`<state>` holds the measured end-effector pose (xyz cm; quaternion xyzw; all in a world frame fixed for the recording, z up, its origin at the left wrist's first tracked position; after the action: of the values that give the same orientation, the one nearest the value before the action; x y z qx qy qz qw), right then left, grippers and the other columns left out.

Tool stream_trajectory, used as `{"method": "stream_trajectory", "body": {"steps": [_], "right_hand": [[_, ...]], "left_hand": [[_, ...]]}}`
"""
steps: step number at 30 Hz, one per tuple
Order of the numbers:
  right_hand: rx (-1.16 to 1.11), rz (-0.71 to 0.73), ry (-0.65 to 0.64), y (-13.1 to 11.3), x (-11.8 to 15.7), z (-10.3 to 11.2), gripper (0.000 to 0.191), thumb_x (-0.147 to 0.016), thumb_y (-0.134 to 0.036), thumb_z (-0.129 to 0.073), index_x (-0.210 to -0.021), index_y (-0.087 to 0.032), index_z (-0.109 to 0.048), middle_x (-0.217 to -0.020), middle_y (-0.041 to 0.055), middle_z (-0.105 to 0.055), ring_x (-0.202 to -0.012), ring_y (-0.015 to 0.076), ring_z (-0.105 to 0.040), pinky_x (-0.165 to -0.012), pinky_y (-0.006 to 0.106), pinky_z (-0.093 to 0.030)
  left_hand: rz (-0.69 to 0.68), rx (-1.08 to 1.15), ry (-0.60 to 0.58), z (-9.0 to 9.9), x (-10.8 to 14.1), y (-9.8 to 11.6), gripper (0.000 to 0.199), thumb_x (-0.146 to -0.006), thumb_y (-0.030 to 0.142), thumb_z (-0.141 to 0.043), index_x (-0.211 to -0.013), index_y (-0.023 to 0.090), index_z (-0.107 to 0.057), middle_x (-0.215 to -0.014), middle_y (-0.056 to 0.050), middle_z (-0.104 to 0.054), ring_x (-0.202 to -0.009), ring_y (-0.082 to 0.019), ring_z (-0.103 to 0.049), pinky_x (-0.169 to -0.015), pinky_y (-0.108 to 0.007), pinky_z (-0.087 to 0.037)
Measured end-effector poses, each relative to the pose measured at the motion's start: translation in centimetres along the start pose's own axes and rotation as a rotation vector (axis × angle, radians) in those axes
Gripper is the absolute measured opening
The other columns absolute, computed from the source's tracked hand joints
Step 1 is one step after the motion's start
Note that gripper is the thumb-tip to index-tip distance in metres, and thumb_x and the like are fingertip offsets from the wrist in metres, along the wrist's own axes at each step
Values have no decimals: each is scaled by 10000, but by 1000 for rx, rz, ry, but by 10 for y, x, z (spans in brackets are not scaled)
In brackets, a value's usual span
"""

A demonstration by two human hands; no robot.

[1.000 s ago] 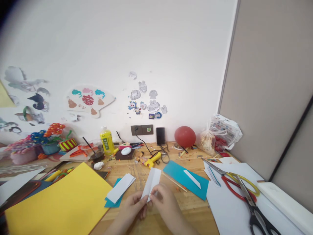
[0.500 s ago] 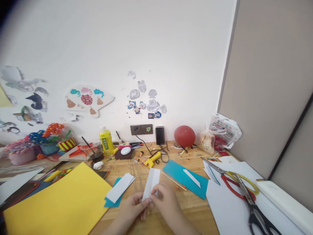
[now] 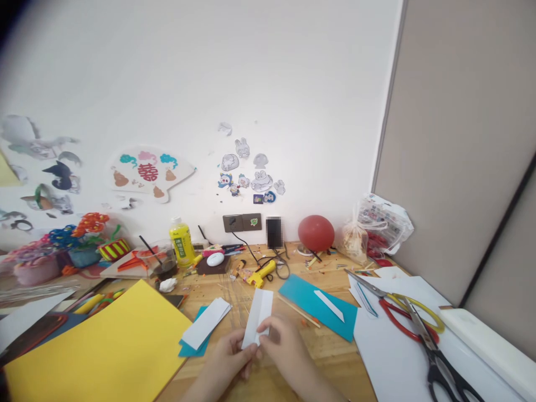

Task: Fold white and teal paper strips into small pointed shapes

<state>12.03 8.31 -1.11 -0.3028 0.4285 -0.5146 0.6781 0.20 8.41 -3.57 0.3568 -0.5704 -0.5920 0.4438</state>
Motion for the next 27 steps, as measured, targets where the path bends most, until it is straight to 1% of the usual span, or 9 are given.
{"method": "stream_trajectory", "body": {"steps": [6, 11, 16, 21, 27], "right_hand": [[5, -20, 7, -2, 1, -2, 188, -599, -67, -471, -702, -178, -583, -603, -27, -503, -556, 129, -461, -533, 222, -361], [2, -15, 18, -5, 2, -2, 208, -596, -48, -455, -697, -183, -576, -605, -30, -501, -554, 126, -459, -536, 220, -363], [9, -12, 14, -2, 3, -3, 197, -611, -71, -460, -718, -187, -578, -626, -27, -518, -576, 134, -470, -560, 229, -367], [-52, -27, -26, 6, 5, -9, 223, -616, -87, -464, -786, -191, -565, -656, -30, -532, -593, 135, -483, -569, 227, -373], [-63, -52, -22, 2, 6, -8, 241, -606, -66, -443, -774, -195, -558, -653, -31, -539, -577, 132, -479, -545, 218, -364]], "left_hand": [[32, -1, 4, -2, 2, 3, 250, -632, 359, -562, -713, 127, -516, -588, 5, -601, -345, -50, -420, -353, -179, -312], [70, 19, -1, -1, 3, 3, 276, -625, 380, -564, -731, 131, -511, -555, -3, -616, -351, -64, -443, -362, -182, -312], [40, 14, -17, -2, 3, 5, 289, -628, 402, -571, -715, 134, -505, -548, -2, -613, -353, -61, -444, -362, -178, -309], [14, -10, -14, -2, 2, 2, 308, -633, 420, -581, -720, 130, -522, -525, 12, -590, -358, -62, -440, -371, -180, -322], [2, 5, -24, -2, 0, -3, 290, -648, 400, -576, -727, 128, -516, -537, 9, -588, -371, -70, -453, -384, -189, -331]]}}
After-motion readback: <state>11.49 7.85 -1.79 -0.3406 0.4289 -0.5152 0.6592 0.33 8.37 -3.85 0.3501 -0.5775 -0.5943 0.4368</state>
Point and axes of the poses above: each hand's wrist, its own x-axis away from the middle knuckle, its own z-axis out of the back of the hand, y = z × x, the point moved 6 cm from there along -x, towards the middle knuckle
